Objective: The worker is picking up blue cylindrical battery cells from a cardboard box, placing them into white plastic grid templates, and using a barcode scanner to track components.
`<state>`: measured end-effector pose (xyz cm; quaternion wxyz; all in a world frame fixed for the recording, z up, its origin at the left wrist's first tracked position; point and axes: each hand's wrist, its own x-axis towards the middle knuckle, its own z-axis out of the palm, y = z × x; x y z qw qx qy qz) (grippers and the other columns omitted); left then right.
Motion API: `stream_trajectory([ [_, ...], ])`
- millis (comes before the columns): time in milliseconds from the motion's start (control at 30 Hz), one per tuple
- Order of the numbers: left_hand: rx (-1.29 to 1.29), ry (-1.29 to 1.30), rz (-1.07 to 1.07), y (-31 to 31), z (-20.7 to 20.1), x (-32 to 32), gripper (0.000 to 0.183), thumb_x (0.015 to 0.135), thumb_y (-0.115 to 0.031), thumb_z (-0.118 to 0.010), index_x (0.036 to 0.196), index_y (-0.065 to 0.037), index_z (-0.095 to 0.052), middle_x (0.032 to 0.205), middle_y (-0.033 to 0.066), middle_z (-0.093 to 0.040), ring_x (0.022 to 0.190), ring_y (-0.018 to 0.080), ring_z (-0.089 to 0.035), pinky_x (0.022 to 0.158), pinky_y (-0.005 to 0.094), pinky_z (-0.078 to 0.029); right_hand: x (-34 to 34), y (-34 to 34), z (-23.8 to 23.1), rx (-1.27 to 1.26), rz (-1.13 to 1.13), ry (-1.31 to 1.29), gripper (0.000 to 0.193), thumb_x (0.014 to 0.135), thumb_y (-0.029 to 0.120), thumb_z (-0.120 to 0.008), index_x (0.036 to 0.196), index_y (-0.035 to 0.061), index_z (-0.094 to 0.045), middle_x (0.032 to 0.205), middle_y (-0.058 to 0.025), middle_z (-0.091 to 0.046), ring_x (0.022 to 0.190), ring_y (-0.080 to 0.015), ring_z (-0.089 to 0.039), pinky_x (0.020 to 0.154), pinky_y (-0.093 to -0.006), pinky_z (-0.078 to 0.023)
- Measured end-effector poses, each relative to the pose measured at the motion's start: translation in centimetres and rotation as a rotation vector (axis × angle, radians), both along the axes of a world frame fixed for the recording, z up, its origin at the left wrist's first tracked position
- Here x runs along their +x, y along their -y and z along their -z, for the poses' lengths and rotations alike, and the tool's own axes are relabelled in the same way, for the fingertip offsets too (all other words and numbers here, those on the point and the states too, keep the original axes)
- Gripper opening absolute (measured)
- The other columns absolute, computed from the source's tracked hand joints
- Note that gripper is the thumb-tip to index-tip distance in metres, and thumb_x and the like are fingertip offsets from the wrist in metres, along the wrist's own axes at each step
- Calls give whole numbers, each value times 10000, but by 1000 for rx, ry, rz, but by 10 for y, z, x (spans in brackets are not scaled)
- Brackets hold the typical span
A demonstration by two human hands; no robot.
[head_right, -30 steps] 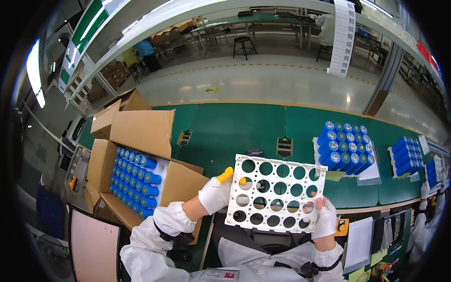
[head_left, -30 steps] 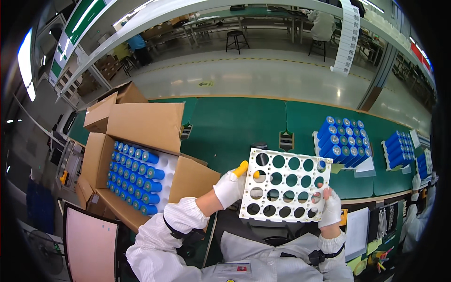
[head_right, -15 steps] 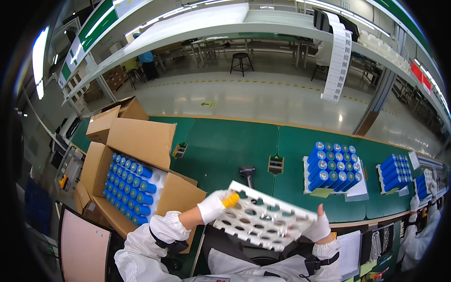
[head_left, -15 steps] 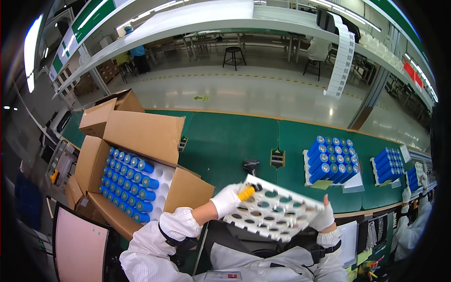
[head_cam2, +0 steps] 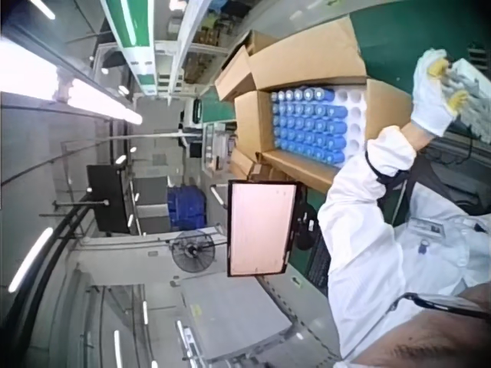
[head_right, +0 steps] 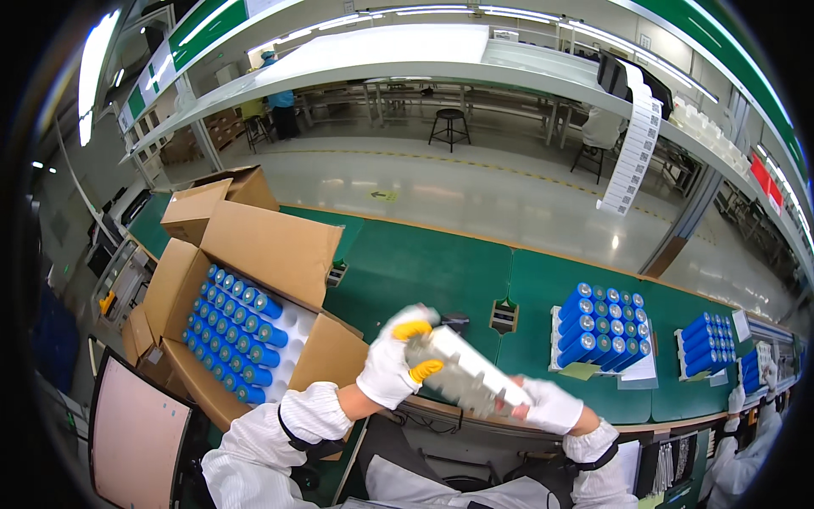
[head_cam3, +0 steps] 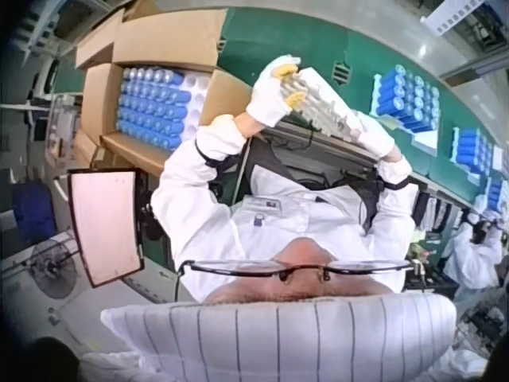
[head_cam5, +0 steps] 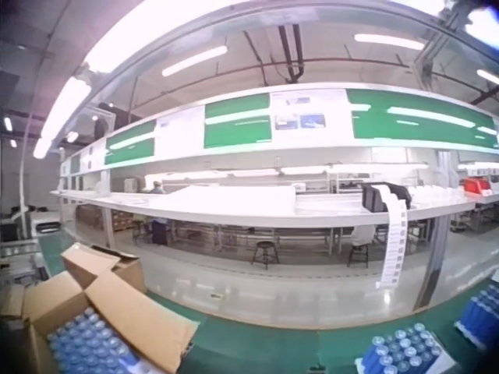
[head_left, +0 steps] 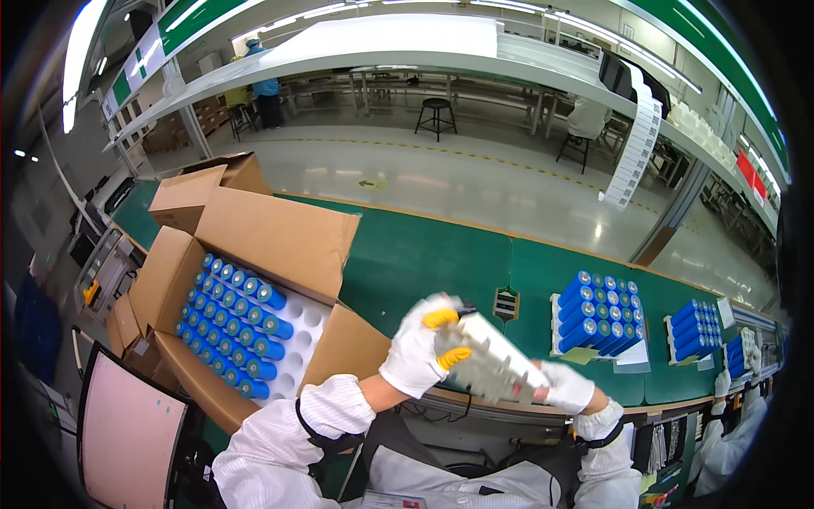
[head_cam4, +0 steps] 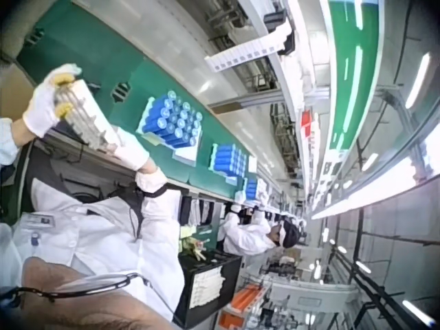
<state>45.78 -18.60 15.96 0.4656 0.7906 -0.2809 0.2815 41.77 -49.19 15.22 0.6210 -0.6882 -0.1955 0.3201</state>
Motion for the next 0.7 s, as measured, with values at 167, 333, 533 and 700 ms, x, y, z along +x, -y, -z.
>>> stream_trajectory([
  [167,48,312,75,-6,-11,-7,391,812,-121,-705,1172,-63,-565,1200,133,-579,1117,381,-548,968,457,-449,67,-46,-25,-648,340,1032,742,790,319,-723,1424,54,-443,1088,-211,-588,970,-383,-586,855,-429,-478],
  [333,641,432,627,10,11,-16,304,698,-206,-645,959,-54,-673,1034,85,-635,980,259,-635,899,375,-500,138,-128,21,-882,247,1400,653,838,413,-680,1406,156,-485,981,-129,-601,972,-344,-548,883,-500,-394],
  [533,660,214,597,13,16,-19,260,736,-164,-640,967,-52,-682,934,67,-666,864,251,-668,782,352,-532,162,-208,109,-977,63,1511,573,857,425,-646,1350,149,-548,1074,-113,-628,1112,-320,-531,968,-533,-360],
  [700,665,106,573,10,20,-13,240,751,-125,-664,980,-57,-669,912,90,-676,845,289,-671,746,377,-535,159,-233,151,-955,113,1363,583,866,428,-625,1366,143,-536,1063,-100,-627,1106,-308,-537,979,-502,-374],
])
